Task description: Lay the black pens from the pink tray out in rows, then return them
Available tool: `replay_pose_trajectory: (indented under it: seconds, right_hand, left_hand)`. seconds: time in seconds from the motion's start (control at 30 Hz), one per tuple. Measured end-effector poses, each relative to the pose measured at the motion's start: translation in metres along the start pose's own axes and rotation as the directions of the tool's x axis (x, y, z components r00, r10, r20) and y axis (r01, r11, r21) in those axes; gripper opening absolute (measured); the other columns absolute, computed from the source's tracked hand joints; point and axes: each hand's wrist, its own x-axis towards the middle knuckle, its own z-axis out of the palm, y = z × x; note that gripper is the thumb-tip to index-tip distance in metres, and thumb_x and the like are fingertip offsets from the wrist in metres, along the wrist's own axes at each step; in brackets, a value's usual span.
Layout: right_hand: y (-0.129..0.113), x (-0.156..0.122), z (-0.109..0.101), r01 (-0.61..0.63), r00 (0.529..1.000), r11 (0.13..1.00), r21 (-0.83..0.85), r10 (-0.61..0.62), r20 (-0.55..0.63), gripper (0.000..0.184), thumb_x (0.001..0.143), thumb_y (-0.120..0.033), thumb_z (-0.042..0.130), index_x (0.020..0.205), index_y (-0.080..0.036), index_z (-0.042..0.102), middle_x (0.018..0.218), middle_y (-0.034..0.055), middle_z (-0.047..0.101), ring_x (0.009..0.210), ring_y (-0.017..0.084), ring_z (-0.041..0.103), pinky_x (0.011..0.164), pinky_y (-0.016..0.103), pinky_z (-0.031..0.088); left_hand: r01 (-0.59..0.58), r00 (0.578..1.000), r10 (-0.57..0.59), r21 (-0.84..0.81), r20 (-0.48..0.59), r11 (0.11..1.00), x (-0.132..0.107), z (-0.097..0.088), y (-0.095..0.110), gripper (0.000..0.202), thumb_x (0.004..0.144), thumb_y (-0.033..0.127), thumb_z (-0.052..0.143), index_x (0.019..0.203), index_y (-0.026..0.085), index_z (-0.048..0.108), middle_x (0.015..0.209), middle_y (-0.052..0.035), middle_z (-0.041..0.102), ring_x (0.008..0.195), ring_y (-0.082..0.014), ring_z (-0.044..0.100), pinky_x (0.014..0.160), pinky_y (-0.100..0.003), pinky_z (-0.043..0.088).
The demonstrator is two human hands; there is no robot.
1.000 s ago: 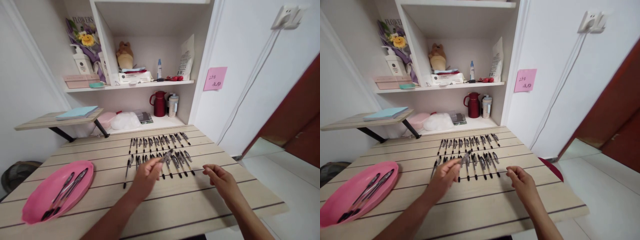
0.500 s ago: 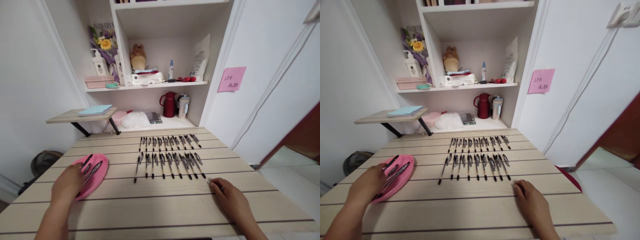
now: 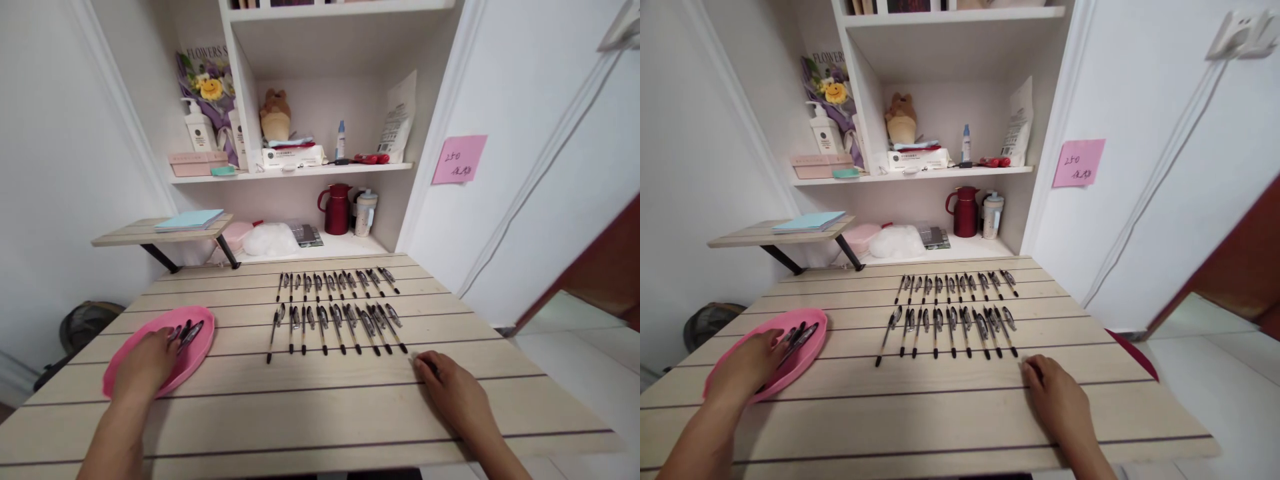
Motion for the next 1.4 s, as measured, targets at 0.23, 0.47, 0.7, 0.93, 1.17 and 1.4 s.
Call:
replay_pose_trajectory:
  seconds: [0.23, 0.47, 0.7, 0.93, 1.17, 1.4]
  right_hand:
    - [-0.001, -0.001, 0.003, 0.003, 1.000, 1.000, -0.021, -0.003, 0.000, 0.029, 0.083, -0.039, 0.033, 0.084, -0.024, 0.058, 0.087, 0.0032, 0.065, 0.074, 0.019, 0.060, 0.060, 0.028, 0.037]
    - [0.001, 0.010, -0.004, 0.018, 0.997, 0.999, 0.028, -0.020, 0.072, 0.028, 0.084, -0.036, 0.031, 0.078, -0.024, 0.055, 0.078, 0.0032, 0.066, 0.070, 0.019, 0.060, 0.059, 0.027, 0.037]
    - [-0.023, 0.038, -0.002, -0.060, 0.993, 0.977, -0.206, 0.079, 0.085, 0.025, 0.081, -0.040, 0.037, 0.072, -0.021, 0.052, 0.065, 0.0070, 0.065, 0.064, 0.023, 0.061, 0.051, 0.028, 0.031]
    - [-0.037, 0.048, 0.002, -0.104, 0.991, 0.967, -0.235, 0.120, 0.057, 0.022, 0.081, -0.034, 0.036, 0.072, -0.020, 0.050, 0.069, 0.0089, 0.065, 0.067, 0.024, 0.062, 0.053, 0.028, 0.032]
    - [-0.068, 0.014, -0.003, 0.074, 0.983, 0.935, 0.348, -0.128, 0.133, 0.025, 0.082, -0.039, 0.035, 0.069, -0.022, 0.047, 0.064, 0.0021, 0.063, 0.060, 0.016, 0.057, 0.054, 0.024, 0.038]
    - [-0.044, 0.049, -0.013, -0.002, 1.000, 0.982, 0.189, 0.002, 0.000, 0.025, 0.077, -0.039, 0.043, 0.090, -0.020, 0.053, 0.073, 0.0035, 0.063, 0.064, 0.017, 0.057, 0.057, 0.026, 0.038]
  left_hand:
    - [-0.324, 0.944, 0.282, -0.317, -0.170, 0.891, -0.026, 0.000, 0.073, 0.039, 0.079, 0.040, 0.039, 0.105, 0.018, 0.057, 0.106, -0.0084, 0.061, 0.097, -0.0236, 0.055, 0.081, -0.033, 0.042]
    - [-0.418, 0.714, 0.696, -0.755, 0.071, 0.506, -0.080, 0.028, 0.188, 0.025, 0.079, 0.030, 0.043, 0.089, 0.019, 0.063, 0.086, -0.0048, 0.064, 0.078, -0.0159, 0.056, 0.070, -0.026, 0.043]
    - [-0.364, 0.515, 0.837, -0.837, 0.185, 0.409, -0.106, 0.046, 0.241, 0.024, 0.074, 0.022, 0.048, 0.088, 0.017, 0.066, 0.083, -0.0048, 0.065, 0.077, -0.0149, 0.056, 0.069, -0.024, 0.040]
    - [0.109, 0.474, 0.789, -0.915, 0.391, 0.389, -0.111, 0.077, 0.272, 0.023, 0.067, 0.024, 0.055, 0.085, 0.013, 0.064, 0.073, -0.0031, 0.062, 0.062, -0.0112, 0.052, 0.060, -0.024, 0.040]
    - [0.530, 0.658, 0.633, -0.848, 0.408, -0.003, -0.112, 0.083, 0.283, 0.037, 0.073, 0.041, 0.054, 0.098, 0.014, 0.052, 0.085, -0.0080, 0.060, 0.078, -0.0164, 0.058, 0.073, -0.030, 0.042]
    - [0.635, 0.648, 0.616, -0.764, 0.449, -0.112, -0.114, 0.095, 0.273, 0.034, 0.071, 0.049, 0.055, 0.077, 0.017, 0.044, 0.062, 0.0029, 0.052, 0.054, -0.0130, 0.057, 0.059, -0.030, 0.043]
